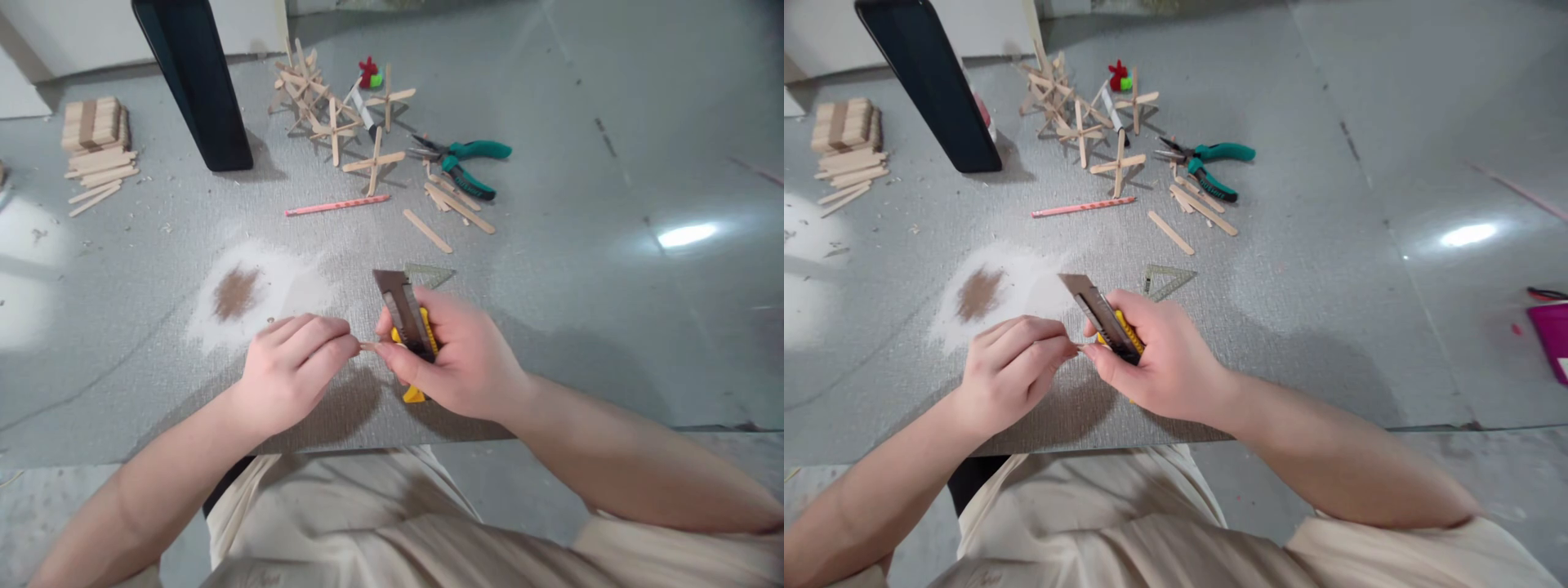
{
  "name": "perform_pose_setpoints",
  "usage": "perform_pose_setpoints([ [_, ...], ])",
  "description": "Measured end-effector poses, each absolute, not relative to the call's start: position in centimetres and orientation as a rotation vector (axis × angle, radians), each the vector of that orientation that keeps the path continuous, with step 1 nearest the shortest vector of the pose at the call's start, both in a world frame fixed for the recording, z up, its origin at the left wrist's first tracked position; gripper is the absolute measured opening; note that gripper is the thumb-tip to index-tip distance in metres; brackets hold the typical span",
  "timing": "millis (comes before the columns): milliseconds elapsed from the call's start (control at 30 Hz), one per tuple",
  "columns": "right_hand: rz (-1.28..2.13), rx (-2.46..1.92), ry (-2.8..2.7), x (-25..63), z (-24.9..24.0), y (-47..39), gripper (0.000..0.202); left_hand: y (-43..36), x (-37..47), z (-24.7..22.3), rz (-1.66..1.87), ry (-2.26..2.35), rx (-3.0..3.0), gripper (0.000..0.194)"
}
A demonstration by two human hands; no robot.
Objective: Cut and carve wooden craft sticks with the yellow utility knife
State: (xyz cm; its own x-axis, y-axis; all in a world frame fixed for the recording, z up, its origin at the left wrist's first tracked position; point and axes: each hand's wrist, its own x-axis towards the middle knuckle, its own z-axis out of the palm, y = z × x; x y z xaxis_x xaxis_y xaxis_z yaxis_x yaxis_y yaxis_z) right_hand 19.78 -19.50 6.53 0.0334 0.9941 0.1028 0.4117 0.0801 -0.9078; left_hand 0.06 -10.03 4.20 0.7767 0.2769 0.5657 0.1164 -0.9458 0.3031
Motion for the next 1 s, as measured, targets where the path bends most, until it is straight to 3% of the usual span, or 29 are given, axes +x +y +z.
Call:
perform_pose_setpoints([
  [433,0.869,-1.454,-1.597,19.6,6.2,-19.2,0.007,-10.7,0.2,4.2,0.746,0.386,2.874,0.008],
  [633,0.978,-1.490,-1.419,19.9,6.3,-19.4,0.008,-9.7,-0.2,4.7,0.827,0.595,2.607,0.018],
  [800,1.141,-1.410,-1.247,20.4,6.2,-19.8,0.010,-8.0,-1.6,4.9,0.875,0.854,2.507,0.015],
  [1000,1.103,-1.353,-1.233,20.6,6.3,-19.9,0.010,-7.1,-2.3,4.1,0.907,0.916,2.666,0.017],
])
